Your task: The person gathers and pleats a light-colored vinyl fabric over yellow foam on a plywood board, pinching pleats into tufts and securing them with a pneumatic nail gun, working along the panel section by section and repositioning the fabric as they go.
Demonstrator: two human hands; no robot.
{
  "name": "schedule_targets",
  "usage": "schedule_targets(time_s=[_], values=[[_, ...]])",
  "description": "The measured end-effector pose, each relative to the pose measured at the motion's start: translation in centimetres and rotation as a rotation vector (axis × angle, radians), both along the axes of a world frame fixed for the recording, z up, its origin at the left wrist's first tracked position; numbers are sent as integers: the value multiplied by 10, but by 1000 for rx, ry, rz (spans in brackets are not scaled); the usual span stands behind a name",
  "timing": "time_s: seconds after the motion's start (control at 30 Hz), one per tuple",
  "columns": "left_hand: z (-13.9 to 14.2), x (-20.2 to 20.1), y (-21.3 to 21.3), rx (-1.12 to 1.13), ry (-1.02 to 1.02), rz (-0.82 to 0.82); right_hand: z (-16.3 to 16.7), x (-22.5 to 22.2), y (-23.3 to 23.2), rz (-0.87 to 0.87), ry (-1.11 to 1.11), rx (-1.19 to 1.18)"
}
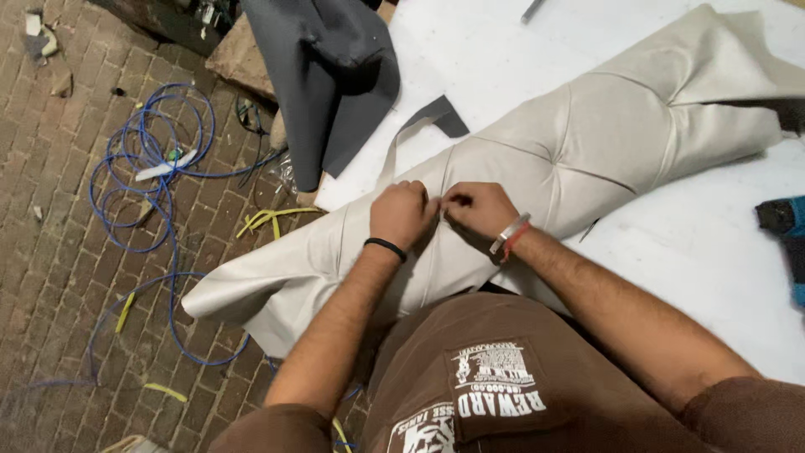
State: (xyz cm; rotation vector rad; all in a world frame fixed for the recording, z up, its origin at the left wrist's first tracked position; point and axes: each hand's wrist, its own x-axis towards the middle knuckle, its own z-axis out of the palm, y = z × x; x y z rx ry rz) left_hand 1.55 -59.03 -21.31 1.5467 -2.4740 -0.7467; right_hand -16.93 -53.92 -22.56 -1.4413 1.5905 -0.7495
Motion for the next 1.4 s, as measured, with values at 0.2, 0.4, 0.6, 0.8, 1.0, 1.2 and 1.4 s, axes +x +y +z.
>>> schedule_targets(time_s=[0.2,0.4,0.6,0.8,1.0,1.2,1.4], values=[[-16,-31,-9,130,-140,44,33,-15,-32,-58,-61,329],[-27,-21,-7,89,75,71,49,5,-71,16,66,629],[-20,-18,5,-131,277,57,1,14,-69,-120,-28,524],[3,-16,9,47,286,56,-25,1,-62,-126,-496,471],[-12,-15,17,-268,11,53,-11,-8,-79,67,98,468],[-16,-14,23,-129,-102,-149,4,-10,-46,-62,306,63],[-3,-11,21,57,-189,-284,-13,-13,-37,488,598,-281]])
